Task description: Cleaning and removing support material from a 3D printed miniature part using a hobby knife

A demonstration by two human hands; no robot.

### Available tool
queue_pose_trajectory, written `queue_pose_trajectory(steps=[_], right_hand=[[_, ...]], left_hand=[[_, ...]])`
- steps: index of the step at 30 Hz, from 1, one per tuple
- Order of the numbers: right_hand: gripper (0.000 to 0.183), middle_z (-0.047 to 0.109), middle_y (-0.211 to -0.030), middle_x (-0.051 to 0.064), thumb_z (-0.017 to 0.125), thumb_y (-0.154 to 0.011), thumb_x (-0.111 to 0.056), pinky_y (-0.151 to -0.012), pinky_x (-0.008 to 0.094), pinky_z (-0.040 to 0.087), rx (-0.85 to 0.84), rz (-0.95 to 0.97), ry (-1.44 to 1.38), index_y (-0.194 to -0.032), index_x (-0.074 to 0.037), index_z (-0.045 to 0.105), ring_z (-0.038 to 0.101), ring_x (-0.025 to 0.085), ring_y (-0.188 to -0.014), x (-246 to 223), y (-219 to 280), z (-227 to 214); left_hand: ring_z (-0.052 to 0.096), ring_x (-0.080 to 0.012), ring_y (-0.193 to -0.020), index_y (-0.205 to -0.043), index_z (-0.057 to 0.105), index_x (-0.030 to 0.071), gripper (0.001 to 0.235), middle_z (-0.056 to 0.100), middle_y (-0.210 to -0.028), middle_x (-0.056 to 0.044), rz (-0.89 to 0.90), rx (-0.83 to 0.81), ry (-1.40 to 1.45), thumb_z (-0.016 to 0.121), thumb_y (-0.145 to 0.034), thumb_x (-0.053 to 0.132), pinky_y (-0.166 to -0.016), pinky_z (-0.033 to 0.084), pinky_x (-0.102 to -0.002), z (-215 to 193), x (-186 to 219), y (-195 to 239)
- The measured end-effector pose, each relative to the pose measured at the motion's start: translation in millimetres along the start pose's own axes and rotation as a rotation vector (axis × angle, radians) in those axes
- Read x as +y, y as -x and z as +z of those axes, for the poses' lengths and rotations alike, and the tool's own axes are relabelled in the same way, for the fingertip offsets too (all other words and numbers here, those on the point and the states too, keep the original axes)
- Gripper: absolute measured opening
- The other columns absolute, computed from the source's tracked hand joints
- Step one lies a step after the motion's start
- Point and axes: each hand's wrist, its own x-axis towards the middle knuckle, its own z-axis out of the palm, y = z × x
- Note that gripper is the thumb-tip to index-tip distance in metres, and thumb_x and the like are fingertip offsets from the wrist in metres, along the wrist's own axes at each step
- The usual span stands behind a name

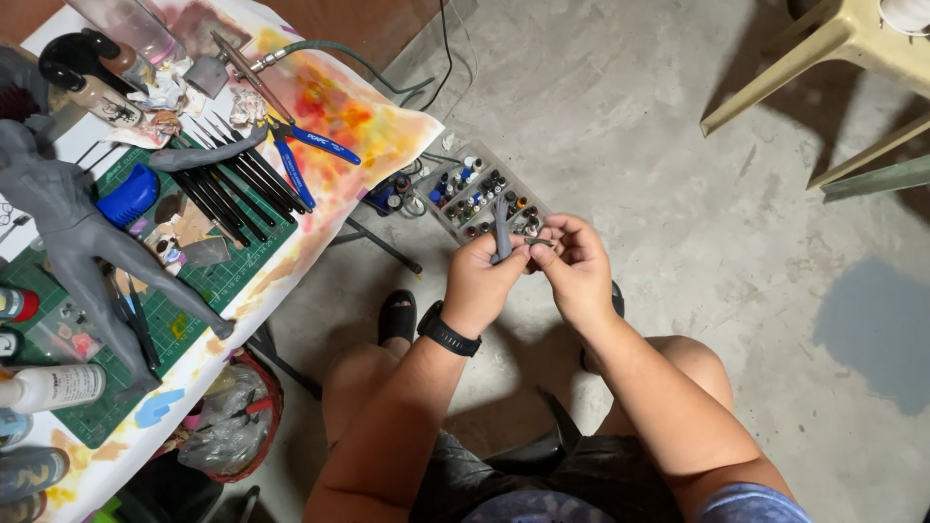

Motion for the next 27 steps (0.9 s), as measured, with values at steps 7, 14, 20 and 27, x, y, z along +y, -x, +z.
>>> queue_pose_trajectory(steps=[7, 14, 20, 27], right_hand=[[0.005, 0.069, -0.103, 0.018, 0.061, -0.105, -0.003, -0.074, 0.033, 0.067, 0.196, 0.107, -0.168, -0.108, -0.002, 0.057, 0.075, 0.028, -0.097, -27.5, -13.4, -4.2], [0.011, 0.061, -0.080, 0.021, 0.061, -0.105, -0.002, -0.065, 0.038, 0.066, 0.058, 0.055, -0.246, -0.114, 0.001, 0.056, 0.072, 0.029, -0.074, -44.4, -20.8, -33.3], [0.017, 0.060, -0.074, 0.025, 0.062, -0.100, 0.006, -0.058, 0.038, 0.063, -0.059, -0.030, -0.201, -0.116, 0.007, 0.057, 0.068, 0.028, -0.065, -42.6, -15.6, -38.3], [0.014, 0.060, -0.072, 0.020, 0.064, -0.098, 0.010, -0.051, 0.031, 0.056, -0.061, -0.020, -0.124, -0.111, 0.008, 0.060, 0.064, 0.021, -0.057, -47.6, -6.5, -27.8]], left_hand=[[0.073, -0.0212, -0.084, -0.113, 0.074, 0.008, 0.027, 0.078, -0.089, -0.012, 0.134, -0.091, -0.134, 0.074, -0.087, 0.014, -0.078, 0.059, -0.034, -14.0, 37.6, 16.0], [0.063, -0.0186, -0.066, -0.120, 0.065, 0.008, 0.024, 0.070, -0.080, -0.009, 0.169, -0.276, -0.173, 0.055, -0.099, 0.012, -0.065, 0.054, -0.033, -16.6, 37.6, 27.4], [0.053, -0.0148, -0.062, -0.126, 0.062, 0.004, 0.028, 0.070, -0.076, -0.007, 0.213, -0.379, -0.144, 0.053, -0.100, 0.008, -0.058, 0.046, -0.029, -13.5, 37.6, 29.7], [0.058, -0.0184, -0.063, -0.129, 0.059, 0.005, 0.030, 0.071, -0.077, -0.007, 0.204, -0.399, -0.194, 0.056, -0.099, 0.009, -0.060, 0.048, -0.031, -9.7, 36.5, 32.5]])
